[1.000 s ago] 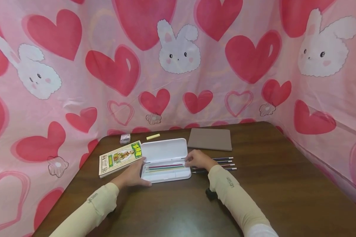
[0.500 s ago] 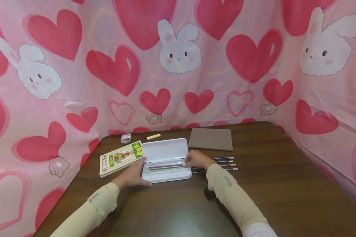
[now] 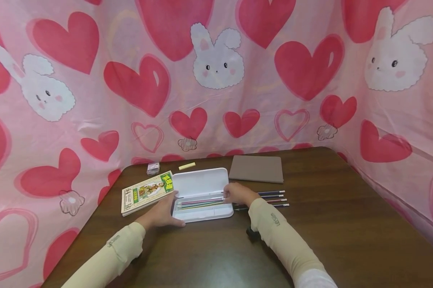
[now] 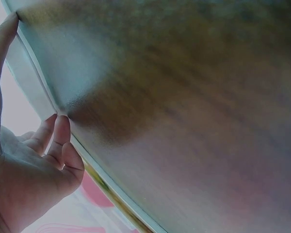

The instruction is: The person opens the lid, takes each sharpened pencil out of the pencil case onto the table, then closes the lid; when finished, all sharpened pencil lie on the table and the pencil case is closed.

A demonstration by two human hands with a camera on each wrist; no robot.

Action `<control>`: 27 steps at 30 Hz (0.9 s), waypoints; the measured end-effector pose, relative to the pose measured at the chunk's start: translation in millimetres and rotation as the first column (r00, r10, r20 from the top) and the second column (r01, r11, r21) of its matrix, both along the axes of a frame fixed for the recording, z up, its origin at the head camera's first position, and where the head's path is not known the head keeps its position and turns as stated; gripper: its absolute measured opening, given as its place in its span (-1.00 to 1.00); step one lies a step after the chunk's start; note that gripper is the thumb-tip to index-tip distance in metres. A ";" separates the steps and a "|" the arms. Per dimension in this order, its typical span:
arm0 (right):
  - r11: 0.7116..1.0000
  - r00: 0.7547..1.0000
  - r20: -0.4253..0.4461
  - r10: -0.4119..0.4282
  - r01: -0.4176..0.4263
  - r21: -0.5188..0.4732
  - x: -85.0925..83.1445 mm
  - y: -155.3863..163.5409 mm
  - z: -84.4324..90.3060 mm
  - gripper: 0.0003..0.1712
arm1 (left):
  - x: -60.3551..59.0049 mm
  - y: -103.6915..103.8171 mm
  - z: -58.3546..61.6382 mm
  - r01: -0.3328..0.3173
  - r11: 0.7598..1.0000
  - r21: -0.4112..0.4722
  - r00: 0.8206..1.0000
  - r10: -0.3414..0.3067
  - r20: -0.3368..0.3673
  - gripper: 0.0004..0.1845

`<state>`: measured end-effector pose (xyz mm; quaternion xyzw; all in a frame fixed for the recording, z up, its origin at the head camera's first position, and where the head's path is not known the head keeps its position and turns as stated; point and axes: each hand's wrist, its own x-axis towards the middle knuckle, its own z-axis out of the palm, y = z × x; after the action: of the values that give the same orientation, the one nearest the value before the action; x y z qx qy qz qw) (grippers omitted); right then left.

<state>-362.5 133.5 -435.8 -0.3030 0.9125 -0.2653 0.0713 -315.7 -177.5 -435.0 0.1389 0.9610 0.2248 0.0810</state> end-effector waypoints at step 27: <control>0.956 0.990 0.013 -0.137 0.136 -0.261 4.4 18.2 -8.7 -0.90 | -0.6 0.7 -0.4 -0.009 1.000 -0.018 1.000 0.009 -0.008 0.30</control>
<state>-358.1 151.7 -444.5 -0.2467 0.8886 -0.3866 0.0100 -316.3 -176.7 -435.3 0.1345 0.9640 0.2160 0.0776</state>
